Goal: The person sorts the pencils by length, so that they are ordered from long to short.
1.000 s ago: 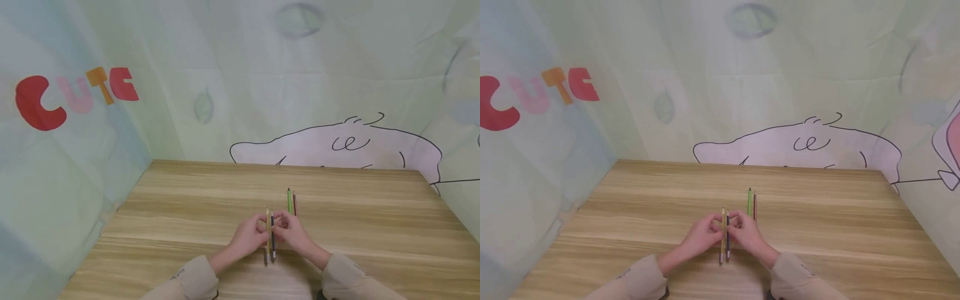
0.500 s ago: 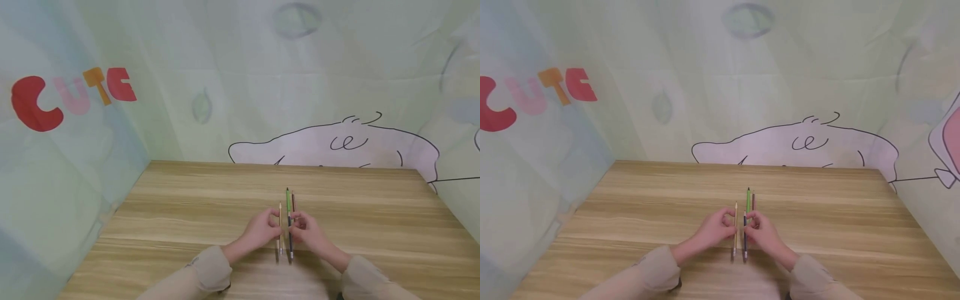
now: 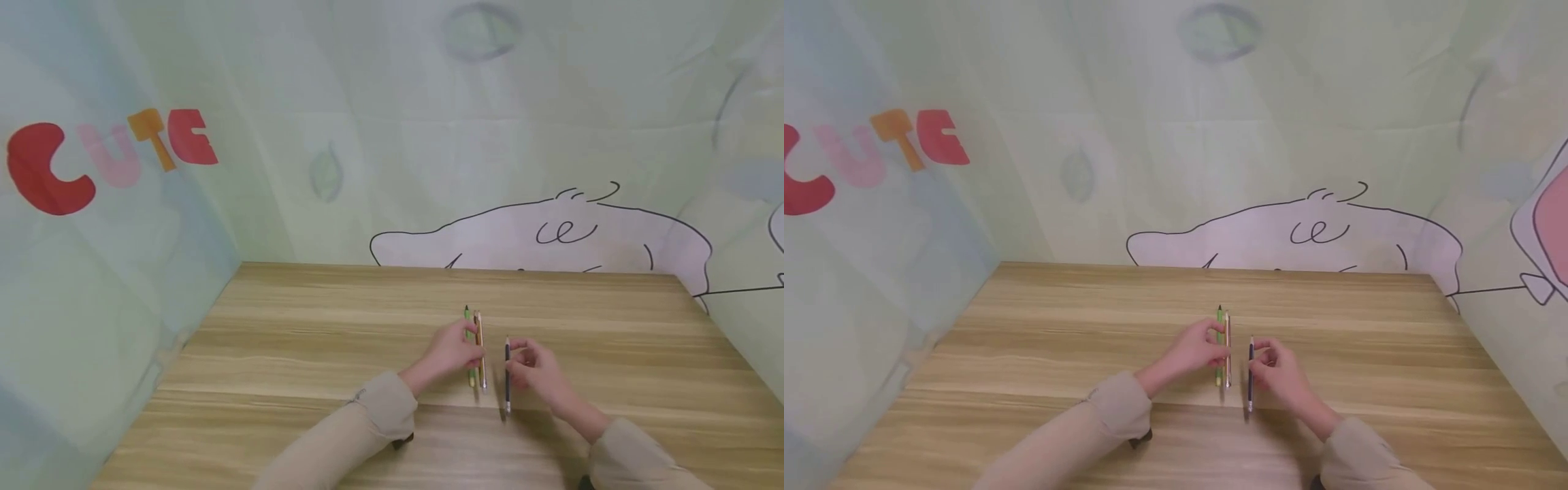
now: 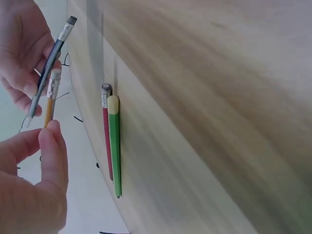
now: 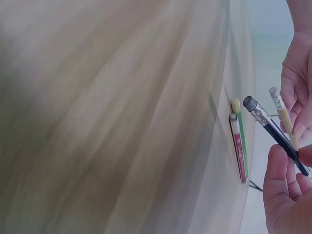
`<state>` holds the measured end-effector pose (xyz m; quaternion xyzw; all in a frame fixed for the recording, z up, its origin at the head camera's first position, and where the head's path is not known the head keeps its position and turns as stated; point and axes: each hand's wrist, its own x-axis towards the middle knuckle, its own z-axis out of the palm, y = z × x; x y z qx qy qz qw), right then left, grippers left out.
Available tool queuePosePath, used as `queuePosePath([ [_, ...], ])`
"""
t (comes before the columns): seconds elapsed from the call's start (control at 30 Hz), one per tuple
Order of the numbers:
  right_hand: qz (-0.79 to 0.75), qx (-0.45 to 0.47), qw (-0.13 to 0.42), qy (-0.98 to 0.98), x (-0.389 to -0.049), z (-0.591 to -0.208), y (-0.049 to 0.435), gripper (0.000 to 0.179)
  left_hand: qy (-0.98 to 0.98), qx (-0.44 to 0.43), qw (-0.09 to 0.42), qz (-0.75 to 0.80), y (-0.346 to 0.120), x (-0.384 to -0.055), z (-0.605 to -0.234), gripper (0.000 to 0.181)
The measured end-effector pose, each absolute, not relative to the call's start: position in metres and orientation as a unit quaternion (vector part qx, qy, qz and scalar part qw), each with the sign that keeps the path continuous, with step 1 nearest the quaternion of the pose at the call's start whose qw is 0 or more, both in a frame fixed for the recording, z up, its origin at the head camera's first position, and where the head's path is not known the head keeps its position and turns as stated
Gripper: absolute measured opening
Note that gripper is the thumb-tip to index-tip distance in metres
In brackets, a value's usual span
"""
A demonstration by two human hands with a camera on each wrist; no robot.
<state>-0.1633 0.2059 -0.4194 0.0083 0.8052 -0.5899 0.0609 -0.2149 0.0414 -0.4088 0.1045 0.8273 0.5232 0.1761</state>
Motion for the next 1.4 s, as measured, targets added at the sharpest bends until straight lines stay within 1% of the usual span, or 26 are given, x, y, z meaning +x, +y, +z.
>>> queuePosePath([
  [0.37, -0.577, 0.024, 0.048, 0.815, -0.165, -0.419, 0.223, 0.037, 0.830, 0.056, 0.168, 0.529, 0.067, -0.232, -0.412, 0.038],
  [0.67, -0.578, 0.032, 0.041, 0.814, -0.166, -0.420, 0.231, 0.037, 0.845, 0.021, 0.164, 0.509, 0.082, -0.235, -0.416, 0.035],
  [1.03, -0.580, 0.035, 0.043, 0.813, -0.167, -0.421, 0.235, 0.037, 0.900, 0.034, 0.137, 0.412, 0.092, -0.229, -0.421, 0.029],
  [1.23, -0.580, 0.033, 0.039, 0.813, -0.166, -0.422, 0.236, 0.036, 0.913, 0.056, 0.120, 0.386, 0.094, -0.228, -0.423, 0.026],
  [1.4, -0.584, 0.038, 0.039, 0.810, -0.165, -0.421, 0.237, 0.037, 0.925, 0.080, 0.107, 0.356, 0.095, -0.228, -0.423, 0.027],
])
